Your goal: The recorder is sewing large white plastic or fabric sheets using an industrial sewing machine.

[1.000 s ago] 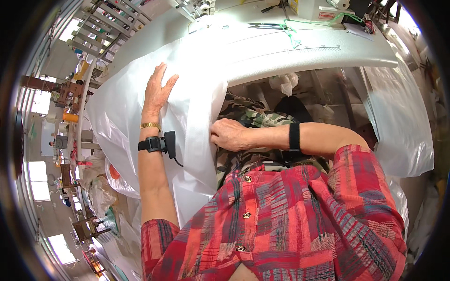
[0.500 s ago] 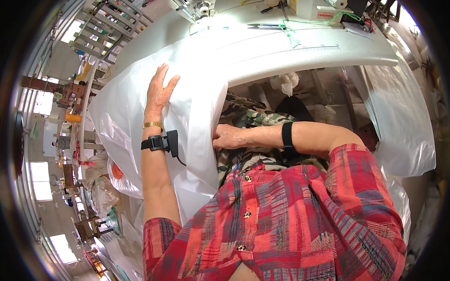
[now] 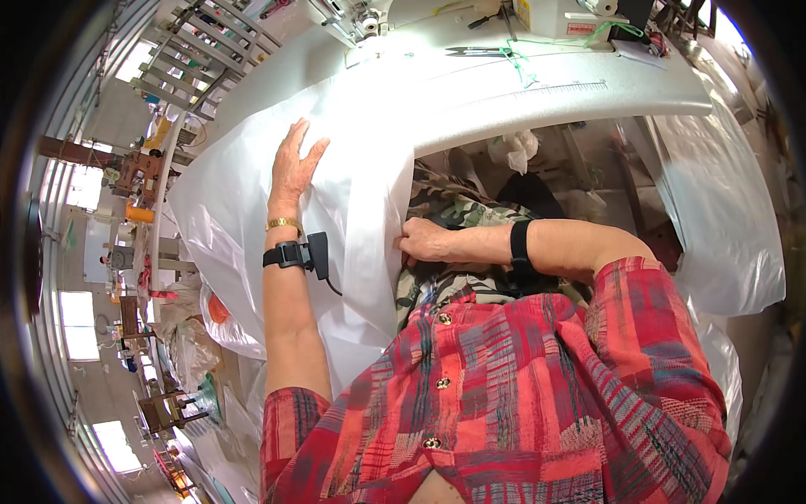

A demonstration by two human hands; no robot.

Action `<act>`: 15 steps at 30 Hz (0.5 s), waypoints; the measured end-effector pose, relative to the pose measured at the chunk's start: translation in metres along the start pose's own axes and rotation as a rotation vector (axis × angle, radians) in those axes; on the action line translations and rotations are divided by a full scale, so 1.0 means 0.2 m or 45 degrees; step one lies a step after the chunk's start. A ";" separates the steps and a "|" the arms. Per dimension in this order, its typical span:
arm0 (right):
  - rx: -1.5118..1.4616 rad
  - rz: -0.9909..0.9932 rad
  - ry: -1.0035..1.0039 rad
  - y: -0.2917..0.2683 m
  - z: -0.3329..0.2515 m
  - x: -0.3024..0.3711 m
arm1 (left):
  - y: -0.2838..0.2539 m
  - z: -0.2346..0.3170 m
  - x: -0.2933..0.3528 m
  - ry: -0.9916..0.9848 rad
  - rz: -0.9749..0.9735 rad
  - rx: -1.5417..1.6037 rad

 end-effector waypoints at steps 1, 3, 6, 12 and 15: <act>-0.069 0.018 -0.095 0.00 0.00 0.01 | -0.01 0.00 0.00 0.005 0.005 0.004; -0.139 0.046 -0.189 -0.03 0.01 0.04 | 0.00 0.03 -0.01 0.022 0.009 0.014; -0.057 -0.203 -0.385 -0.08 -0.23 0.22 | -0.02 -0.02 0.04 0.005 0.045 0.062; -0.114 -0.037 -0.688 -0.38 -0.52 0.88 | -0.06 -0.02 0.07 0.052 0.013 0.417; -0.101 0.067 -0.292 -0.54 0.05 0.74 | -0.06 0.03 0.08 0.044 -0.006 0.398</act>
Point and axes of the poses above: each hand's wrist, its own x-axis away from the middle knuckle, its own y-axis out of the palm, z = x × y, the point moved 4 cm from there along -x, towards the middle knuckle, and after that the axes turned 15 degrees about -z, right-handed, at the moved point
